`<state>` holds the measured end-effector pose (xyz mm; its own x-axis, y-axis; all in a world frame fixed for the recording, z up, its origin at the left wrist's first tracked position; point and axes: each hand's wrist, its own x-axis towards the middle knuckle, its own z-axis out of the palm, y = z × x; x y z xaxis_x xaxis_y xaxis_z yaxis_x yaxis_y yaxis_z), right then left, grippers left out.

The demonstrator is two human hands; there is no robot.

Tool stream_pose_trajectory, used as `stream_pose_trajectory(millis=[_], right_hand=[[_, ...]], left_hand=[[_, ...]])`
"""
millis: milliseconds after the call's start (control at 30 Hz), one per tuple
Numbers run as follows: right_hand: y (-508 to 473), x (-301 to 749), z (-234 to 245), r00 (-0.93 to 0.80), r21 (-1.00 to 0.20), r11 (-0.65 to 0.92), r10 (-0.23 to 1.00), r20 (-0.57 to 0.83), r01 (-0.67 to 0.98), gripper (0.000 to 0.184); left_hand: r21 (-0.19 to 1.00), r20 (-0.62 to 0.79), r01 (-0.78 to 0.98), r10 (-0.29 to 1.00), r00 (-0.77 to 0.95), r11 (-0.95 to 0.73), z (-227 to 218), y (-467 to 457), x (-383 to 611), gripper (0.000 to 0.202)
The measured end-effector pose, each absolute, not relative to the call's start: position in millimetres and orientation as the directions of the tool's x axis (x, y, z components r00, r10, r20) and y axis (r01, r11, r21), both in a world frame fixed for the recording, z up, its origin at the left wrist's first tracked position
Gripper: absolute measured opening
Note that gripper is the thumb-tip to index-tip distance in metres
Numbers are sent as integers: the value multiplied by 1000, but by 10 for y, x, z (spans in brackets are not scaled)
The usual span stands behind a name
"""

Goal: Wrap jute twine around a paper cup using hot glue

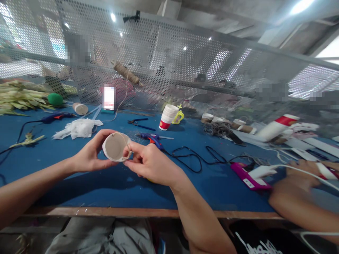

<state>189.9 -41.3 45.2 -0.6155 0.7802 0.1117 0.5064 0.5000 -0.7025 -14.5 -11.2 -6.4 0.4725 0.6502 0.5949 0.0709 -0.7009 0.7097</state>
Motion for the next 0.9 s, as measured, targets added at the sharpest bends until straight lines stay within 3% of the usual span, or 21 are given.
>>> stream_pose_trajectory(millis=[467, 900], right_hand=[[-390, 1905, 452, -640, -698, 504, 764, 85, 508, 7], [-411, 1909, 446, -629, -630, 570, 760, 161, 527, 9]], left_hand=[[776, 531, 57, 699, 479, -628, -64, -131, -127, 60], [691, 620, 66, 637, 459, -720, -62, -115, -130, 59]])
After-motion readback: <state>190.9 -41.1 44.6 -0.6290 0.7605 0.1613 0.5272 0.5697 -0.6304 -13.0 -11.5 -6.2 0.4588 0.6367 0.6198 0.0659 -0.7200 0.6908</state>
